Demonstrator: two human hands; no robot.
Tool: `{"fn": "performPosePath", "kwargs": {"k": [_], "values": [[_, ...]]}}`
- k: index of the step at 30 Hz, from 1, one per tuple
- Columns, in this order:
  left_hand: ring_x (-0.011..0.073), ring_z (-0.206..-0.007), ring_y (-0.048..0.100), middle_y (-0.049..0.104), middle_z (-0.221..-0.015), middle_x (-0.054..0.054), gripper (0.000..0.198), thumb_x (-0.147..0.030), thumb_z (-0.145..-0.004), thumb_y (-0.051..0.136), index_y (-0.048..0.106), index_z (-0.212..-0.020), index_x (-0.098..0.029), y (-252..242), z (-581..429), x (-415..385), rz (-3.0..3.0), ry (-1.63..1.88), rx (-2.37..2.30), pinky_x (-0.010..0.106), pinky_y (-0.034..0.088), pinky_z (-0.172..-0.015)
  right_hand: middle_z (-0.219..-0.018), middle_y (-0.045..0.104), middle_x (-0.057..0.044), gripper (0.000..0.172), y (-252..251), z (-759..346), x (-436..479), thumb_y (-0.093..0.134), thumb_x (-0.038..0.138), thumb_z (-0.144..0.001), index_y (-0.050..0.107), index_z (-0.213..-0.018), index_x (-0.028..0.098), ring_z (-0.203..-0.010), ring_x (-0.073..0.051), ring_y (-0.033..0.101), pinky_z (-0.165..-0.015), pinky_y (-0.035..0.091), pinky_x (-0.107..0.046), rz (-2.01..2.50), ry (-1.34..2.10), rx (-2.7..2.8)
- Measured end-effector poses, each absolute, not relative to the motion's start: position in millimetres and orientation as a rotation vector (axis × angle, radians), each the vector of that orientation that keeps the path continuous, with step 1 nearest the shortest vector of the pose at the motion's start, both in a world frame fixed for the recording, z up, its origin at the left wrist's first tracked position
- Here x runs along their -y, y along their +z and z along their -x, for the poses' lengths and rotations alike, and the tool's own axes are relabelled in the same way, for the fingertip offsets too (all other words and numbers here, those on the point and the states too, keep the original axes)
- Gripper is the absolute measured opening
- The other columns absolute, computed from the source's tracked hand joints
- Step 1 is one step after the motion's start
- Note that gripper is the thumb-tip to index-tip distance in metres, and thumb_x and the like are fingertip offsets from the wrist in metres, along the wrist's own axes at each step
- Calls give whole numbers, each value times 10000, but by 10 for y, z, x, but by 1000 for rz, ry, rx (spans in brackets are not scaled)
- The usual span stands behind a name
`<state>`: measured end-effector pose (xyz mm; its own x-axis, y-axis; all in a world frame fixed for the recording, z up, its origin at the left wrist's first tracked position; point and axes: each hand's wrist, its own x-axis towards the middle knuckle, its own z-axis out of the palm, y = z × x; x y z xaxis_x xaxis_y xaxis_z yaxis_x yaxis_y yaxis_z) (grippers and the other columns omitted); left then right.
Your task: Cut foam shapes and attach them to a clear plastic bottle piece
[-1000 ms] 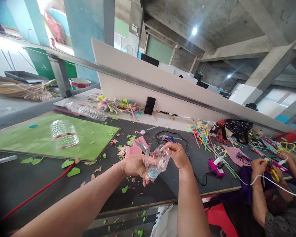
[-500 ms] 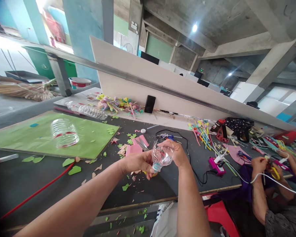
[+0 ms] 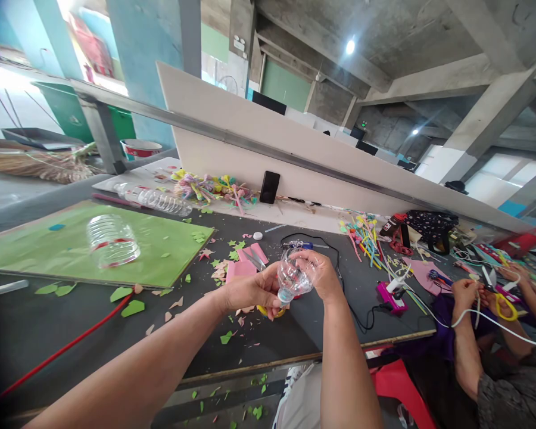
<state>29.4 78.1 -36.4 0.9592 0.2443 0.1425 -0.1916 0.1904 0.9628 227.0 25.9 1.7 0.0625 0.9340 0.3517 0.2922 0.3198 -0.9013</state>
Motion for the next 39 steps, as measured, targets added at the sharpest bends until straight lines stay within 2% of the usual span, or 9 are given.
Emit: {"fn": "performPosePath", "kwargs": {"k": [2,5,11,15,24,27,32,37,39], "values": [[156,-662,660,647,-804,6,922,-291,-731,789,200,-1440,-292,-376,-307,-773,-1344,334,-35,217,472,-559,-851,709,-29,189,8,-2270,-266,684,366,-809,751,-919,227,-744,-181,624,-702,475,-294,1175,730,1441],[141,-629,643,637,-774,-5,1095,-277,-743,783,4,-1511,-340,-415,-325,-767,-1354,348,-41,222,473,-570,-883,717,-40,225,-12,-2282,-283,676,381,-814,741,-968,230,-755,-188,632,-700,483,-303,1165,765,1405],[148,-631,637,640,-797,7,1168,-314,-738,784,-87,-1515,-343,-448,-335,-760,-1397,392,-94,282,518,-618,-788,639,-10,335,-14,-2295,-295,670,375,-823,687,-1129,242,-663,-152,568,-637,453,-276,1152,764,1391],[148,-645,634,637,-798,14,1120,-325,-760,764,-54,-1525,-321,-456,-347,-769,-1429,403,-73,296,529,-642,-748,578,29,493,35,-2274,-272,696,365,-806,575,-1277,281,-553,-110,491,-543,395,-239,1116,827,1359],[143,-679,648,645,-849,30,942,-323,-787,739,151,-1522,-321,-465,-343,-789,-1423,399,-28,284,538,-672,-783,614,19,571,110,-2278,-230,745,360,-762,542,-1285,255,-579,-105,513,-545,401,-225,1021,1015,1274],[148,-689,657,644,-860,28,964,-314,-780,747,133,-1523,-336,-454,-335,-789,-1386,407,-17,300,543,-688,-788,630,9,509,112,-2267,-227,742,405,-753,586,-1215,257,-596,-120,535,-569,422,-242,1016,1057,1261],[139,-689,647,643,-889,30,1024,-284,-767,761,76,-1525,-356,-485,-351,-801,-1348,429,-14,294,534,-686,-654,599,8,246,70,-2264,-262,749,419,-742,698,-821,191,-569,-123,511,-556,399,-245,1074,988,1242],[138,-699,640,639,-874,13,1084,-277,-785,745,-51,-1514,-379,-486,-350,-793,-1373,458,2,290,536,-685,-610,581,16,250,48,-2285,-282,762,414,-733,717,-771,171,-509,-103,477,-504,354,-232,1121,1029,1237],[133,-698,633,638,-854,12,1057,-280,-795,735,-29,-1521,-361,-479,-346,-791,-1411,451,19,273,529,-678,-604,584,18,255,53,-2288,-277,773,414,-720,715,-757,168,-496,-99,476,-493,348,-229,1138,1045,1239]]}}
